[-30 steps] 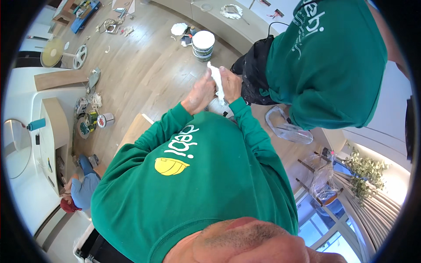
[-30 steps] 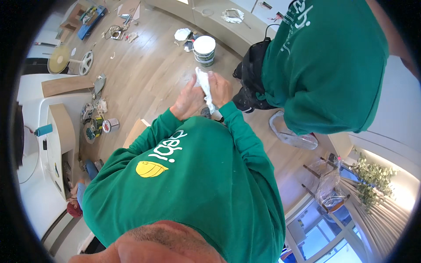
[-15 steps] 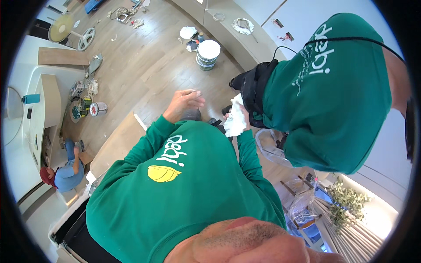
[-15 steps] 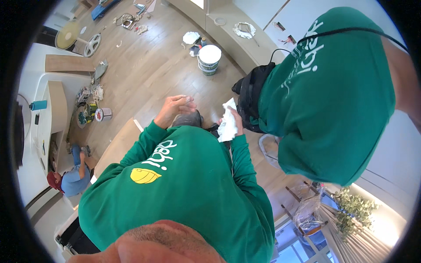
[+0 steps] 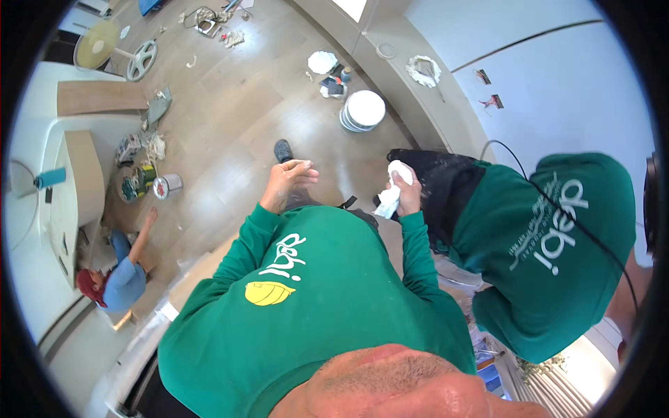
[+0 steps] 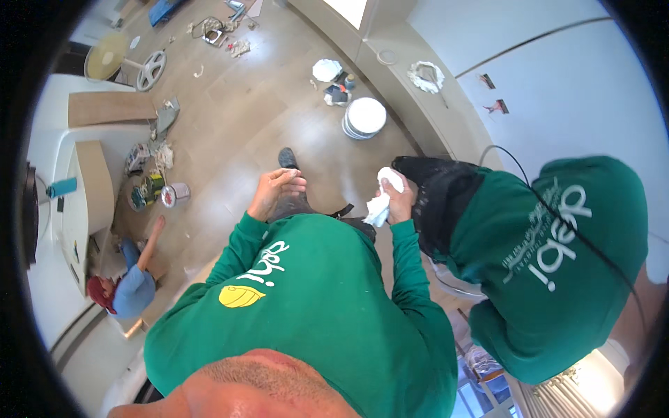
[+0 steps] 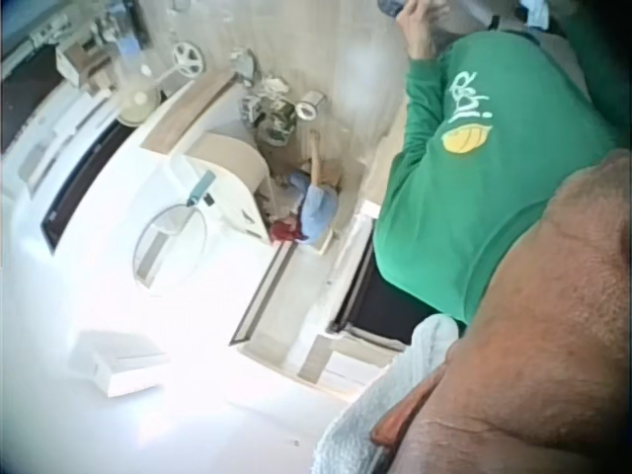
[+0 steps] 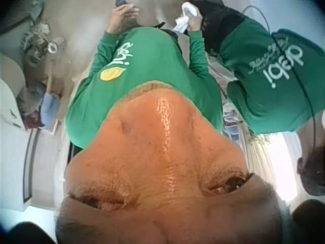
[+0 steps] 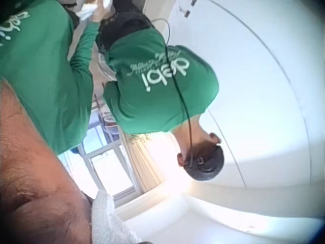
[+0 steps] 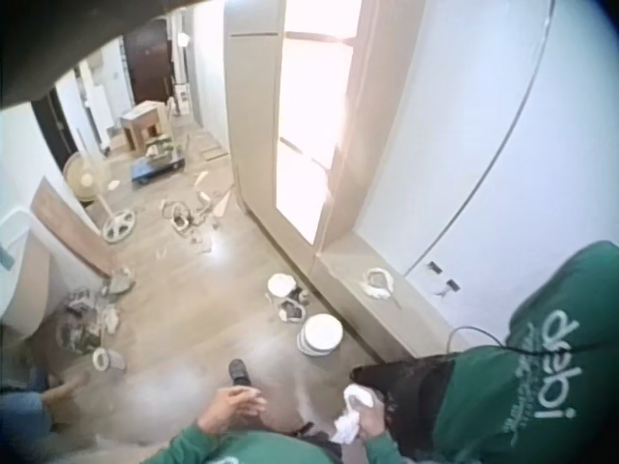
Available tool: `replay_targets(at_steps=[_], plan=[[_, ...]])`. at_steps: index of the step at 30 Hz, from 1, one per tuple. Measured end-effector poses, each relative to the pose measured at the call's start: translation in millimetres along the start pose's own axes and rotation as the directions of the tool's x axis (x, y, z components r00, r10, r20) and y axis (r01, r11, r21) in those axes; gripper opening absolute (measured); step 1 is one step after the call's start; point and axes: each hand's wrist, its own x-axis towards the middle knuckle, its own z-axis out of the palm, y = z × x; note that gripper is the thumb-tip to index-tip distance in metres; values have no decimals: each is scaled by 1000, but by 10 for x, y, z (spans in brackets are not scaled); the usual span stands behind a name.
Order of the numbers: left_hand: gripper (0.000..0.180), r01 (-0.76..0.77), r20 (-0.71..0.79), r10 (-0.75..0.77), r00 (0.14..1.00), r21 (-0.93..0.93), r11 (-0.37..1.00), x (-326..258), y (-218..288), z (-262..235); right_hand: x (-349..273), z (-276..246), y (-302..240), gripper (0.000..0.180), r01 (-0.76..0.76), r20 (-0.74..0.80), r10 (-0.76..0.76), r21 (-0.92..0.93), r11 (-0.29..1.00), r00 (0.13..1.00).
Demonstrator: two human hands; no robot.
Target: The person applies liquid from a small container to the edge of a lit shelf unit using a brush and then wipes the interior surfaces and edges of the shelf with a white cloth.
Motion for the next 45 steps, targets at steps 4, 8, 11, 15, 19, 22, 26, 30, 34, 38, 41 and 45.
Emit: replay_targets(at_steps=[4,8,11,15,19,22,26,30,34,38,41,45], plan=[[31,-69,-107,63,992,-53,996,319,649,-955,477,758,-103,32,-11,-163,-22,-198,980,986],[31,-123,-210,119,970,-8,992,618,1356,-1748,856,1156,-249,33,9,-262,-88,-287,958,961],[31,-139,-242,134,961,-4,990,856,1805,-2038,1087,1335,-294,37,-21,-369,-76,-250,968,926],[29,-126,-226,119,967,-17,992,1166,2188,-2089,1489,1124,1,38,33,-390,-9,52,998,921],[28,-74,-163,71,984,-12,997,1453,2343,-2009,1923,1317,142,37,5,-343,81,241,970,936],[30,45,-125,-30,992,122,991,1707,2459,-2007,2445,1550,238,38,10,-301,45,178,984,952],[35,165,-242,-95,966,285,944,2268,2384,-2441,3277,1972,227,36,30,-190,-34,-27,999,981],[37,342,-463,-176,869,304,889,2733,1985,-3446,4238,2532,54,34,23,-79,-27,-58,998,997],[37,501,-587,-331,739,149,853,2485,1622,-4106,5164,3275,-352,38,-1,22,1,45,999,1000],[31,567,-508,-278,815,599,566,2423,1457,-4452,5961,4113,-931,39,128,93,-135,73,989,986],[25,-29,8,-225,974,996,-90,2673,1726,-4559,6490,4579,-1242,40,253,73,-249,-51,966,966],[24,181,-154,-98,983,901,395,3151,2168,-4780,7255,5029,-1537,41,416,-81,-438,-195,888,895]])
